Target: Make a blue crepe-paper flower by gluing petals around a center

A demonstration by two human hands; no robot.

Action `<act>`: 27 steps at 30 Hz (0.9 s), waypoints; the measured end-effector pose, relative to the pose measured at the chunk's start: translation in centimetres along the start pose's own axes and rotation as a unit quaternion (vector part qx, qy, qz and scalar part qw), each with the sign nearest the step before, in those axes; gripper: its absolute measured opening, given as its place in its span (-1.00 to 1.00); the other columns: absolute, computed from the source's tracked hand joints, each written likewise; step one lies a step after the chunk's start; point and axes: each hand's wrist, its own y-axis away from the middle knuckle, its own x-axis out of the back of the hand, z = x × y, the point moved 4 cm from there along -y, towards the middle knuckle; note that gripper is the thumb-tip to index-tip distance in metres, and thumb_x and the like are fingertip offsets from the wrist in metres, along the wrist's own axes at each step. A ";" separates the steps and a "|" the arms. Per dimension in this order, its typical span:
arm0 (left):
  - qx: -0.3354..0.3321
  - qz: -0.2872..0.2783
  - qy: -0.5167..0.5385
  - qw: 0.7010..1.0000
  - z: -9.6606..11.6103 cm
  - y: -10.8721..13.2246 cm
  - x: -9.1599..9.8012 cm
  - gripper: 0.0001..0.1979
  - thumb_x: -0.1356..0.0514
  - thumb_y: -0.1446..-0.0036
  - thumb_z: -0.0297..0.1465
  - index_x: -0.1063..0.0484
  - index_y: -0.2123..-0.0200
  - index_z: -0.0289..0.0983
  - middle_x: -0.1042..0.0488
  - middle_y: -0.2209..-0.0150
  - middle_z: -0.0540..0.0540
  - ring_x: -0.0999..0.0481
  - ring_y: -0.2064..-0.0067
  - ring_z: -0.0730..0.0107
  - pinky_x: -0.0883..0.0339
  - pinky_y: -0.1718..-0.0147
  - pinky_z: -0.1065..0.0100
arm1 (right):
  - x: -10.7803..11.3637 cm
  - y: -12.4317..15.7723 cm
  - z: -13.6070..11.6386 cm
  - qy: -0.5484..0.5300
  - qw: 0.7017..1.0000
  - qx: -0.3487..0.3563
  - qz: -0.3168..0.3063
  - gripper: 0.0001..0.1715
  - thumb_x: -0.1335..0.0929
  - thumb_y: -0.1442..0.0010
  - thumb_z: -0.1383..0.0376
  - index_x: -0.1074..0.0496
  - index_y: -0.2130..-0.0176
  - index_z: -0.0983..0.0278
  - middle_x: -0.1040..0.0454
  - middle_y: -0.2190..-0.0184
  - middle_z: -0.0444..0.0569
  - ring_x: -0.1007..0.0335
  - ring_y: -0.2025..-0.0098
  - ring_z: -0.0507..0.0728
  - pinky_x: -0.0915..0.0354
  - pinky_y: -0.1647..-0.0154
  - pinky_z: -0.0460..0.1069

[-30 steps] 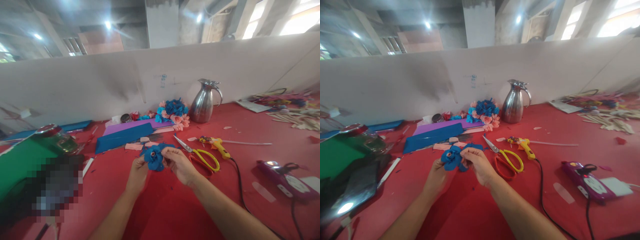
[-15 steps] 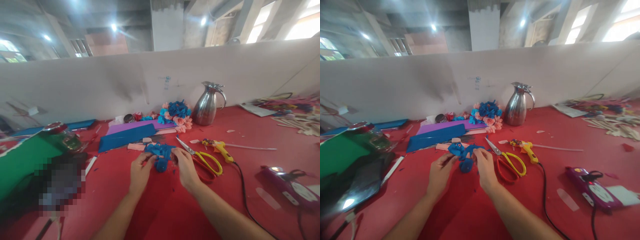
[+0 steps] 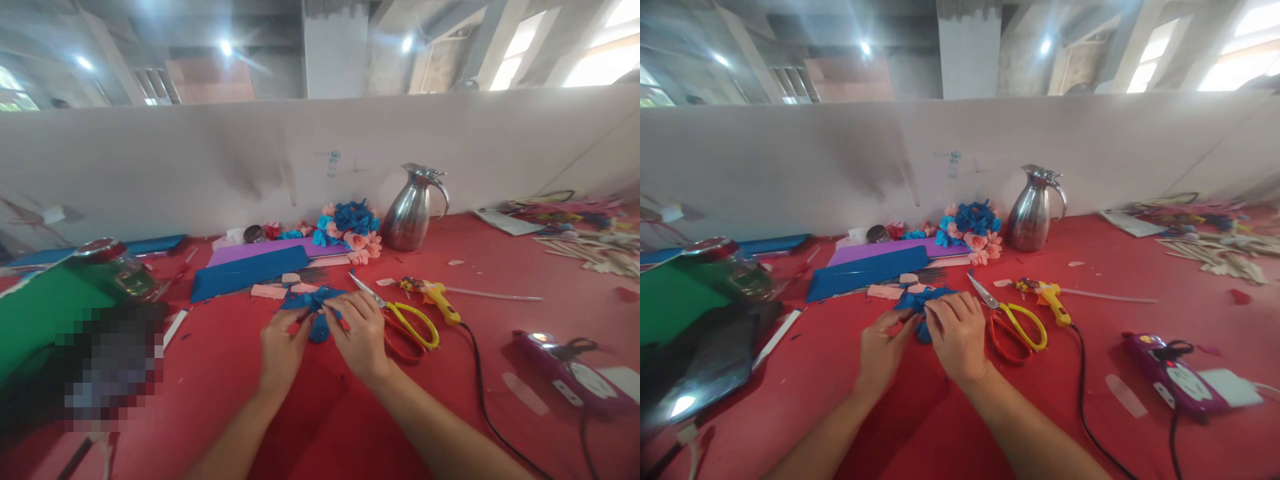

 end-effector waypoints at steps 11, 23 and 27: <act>0.010 0.003 0.055 0.998 0.0 -0.3 0.2 -0.85 -0.21 -0.03 -0.33 -0.59 0.44 -0.21 -0.56 0.45 -0.04 -0.46 0.37 0.30 -0.30 0.35 0.36 | 0.4 0.4 -2.0 0.044 0.986 0.158 -0.019 -0.84 -0.36 -0.19 0.43 -0.48 0.19 0.29 -0.56 0.38 -0.07 -0.36 0.32 0.08 -0.15 0.30 0.05; 0.119 -0.026 0.286 0.950 -0.3 -0.4 -0.3 -0.85 -0.30 0.07 -0.35 -0.59 0.38 -0.25 -0.57 0.37 -0.06 -0.48 0.20 0.22 -0.33 0.14 0.27 | 1.1 0.2 -3.2 -0.076 0.986 0.146 -0.012 -0.90 -0.36 -0.15 0.41 -0.40 0.41 0.28 -0.47 0.55 -0.10 -0.29 0.46 0.05 -0.13 0.38 0.01; 0.127 -0.051 0.334 0.933 -0.1 -0.5 -0.7 -0.87 -0.25 -0.01 -0.35 -0.58 0.37 -0.24 -0.57 0.37 -0.04 -0.49 0.25 0.28 -0.35 0.17 0.29 | 1.3 -0.5 -1.7 -0.168 0.985 -0.050 0.008 -0.80 -0.29 -0.21 0.37 -0.35 0.46 0.25 -0.41 0.54 -0.09 -0.25 0.45 0.06 -0.16 0.35 0.00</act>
